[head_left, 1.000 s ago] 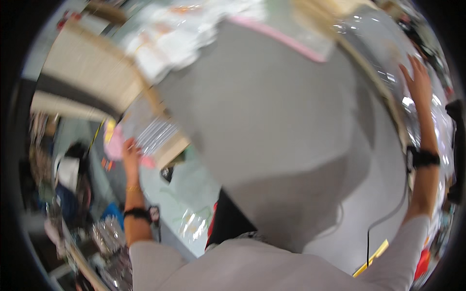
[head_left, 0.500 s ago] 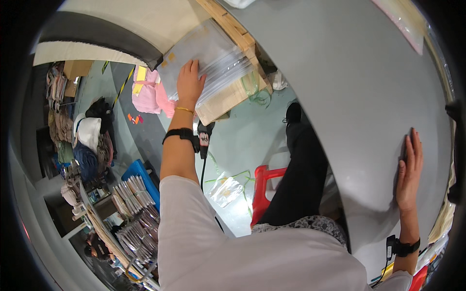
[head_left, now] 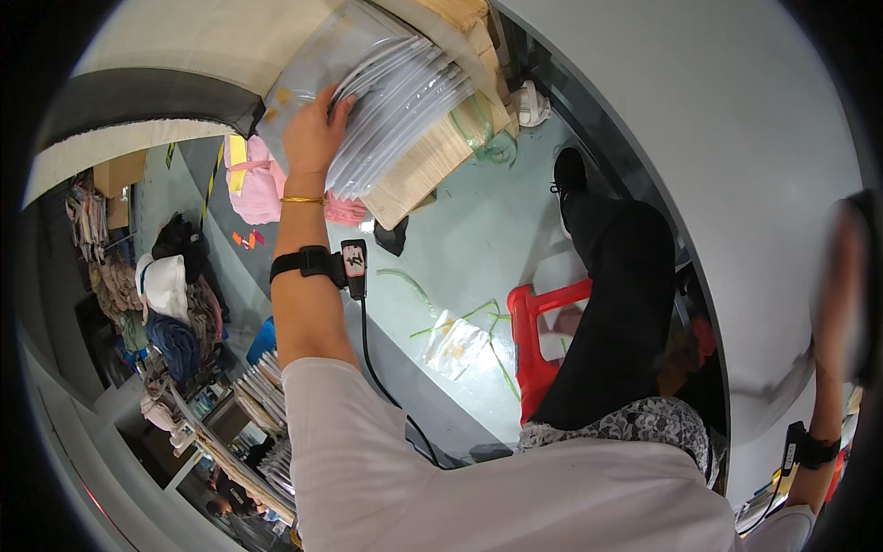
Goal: The person repeatedly places folded gray garments into clear plastic zip-top bags on a gray table, seals each bag, and stacks them. The person handles the garments and bags by hand without using tools.
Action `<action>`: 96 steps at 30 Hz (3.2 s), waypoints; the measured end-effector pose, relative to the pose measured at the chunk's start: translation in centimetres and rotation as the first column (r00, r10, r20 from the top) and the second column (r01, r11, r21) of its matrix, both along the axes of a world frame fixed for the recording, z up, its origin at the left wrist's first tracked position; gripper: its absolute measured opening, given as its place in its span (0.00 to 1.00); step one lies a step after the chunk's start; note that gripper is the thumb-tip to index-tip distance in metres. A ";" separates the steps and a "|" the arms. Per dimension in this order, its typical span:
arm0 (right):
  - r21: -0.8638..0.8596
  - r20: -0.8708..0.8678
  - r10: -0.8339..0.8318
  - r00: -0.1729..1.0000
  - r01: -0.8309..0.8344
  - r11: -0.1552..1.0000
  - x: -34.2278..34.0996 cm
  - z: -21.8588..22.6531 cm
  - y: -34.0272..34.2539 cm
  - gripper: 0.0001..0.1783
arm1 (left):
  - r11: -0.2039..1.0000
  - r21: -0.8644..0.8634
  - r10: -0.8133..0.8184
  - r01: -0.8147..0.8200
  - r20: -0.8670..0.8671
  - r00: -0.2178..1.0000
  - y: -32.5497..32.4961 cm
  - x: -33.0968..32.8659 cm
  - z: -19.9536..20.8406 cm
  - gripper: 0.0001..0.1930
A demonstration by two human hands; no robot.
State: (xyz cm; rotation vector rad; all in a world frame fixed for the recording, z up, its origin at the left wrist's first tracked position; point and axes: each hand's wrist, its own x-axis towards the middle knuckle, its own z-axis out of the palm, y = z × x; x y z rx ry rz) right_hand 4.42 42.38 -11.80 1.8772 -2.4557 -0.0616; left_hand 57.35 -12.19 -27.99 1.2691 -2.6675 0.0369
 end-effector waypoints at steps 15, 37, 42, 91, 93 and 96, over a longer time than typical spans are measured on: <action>0.041 -0.037 0.060 0.998 -0.058 0.997 -0.5 0.8 -0.1 0.29 | 0.998 -0.057 -0.030 0.033 0.053 0.998 1.7 -1.4 0.9 0.30; -0.051 0.065 -0.045 0.997 0.049 0.997 1.9 0.6 -1.4 0.26 | 0.950 -0.013 0.313 -0.313 0.016 0.950 0.7 -3.0 5.4 0.20; -0.271 0.211 0.013 0.977 0.046 0.961 5.6 2.3 -4.3 0.28 | 0.799 0.578 0.479 -0.168 -0.442 0.759 7.1 1.3 21.6 0.16; -0.651 0.652 0.232 0.722 0.376 0.660 4.2 14.4 19.6 0.09 | 0.223 0.222 -0.409 0.949 -0.863 0.298 38.7 -33.4 32.5 0.07; -0.638 0.507 0.200 0.838 0.209 0.741 6.3 10.7 19.2 0.14 | 0.320 0.207 -0.560 0.925 -0.746 0.360 39.3 -32.9 27.8 0.07; -0.491 0.425 0.081 0.901 0.155 0.857 8.7 5.9 19.3 0.16 | 0.337 0.292 -0.622 0.895 -0.645 0.444 40.0 -31.6 21.0 0.06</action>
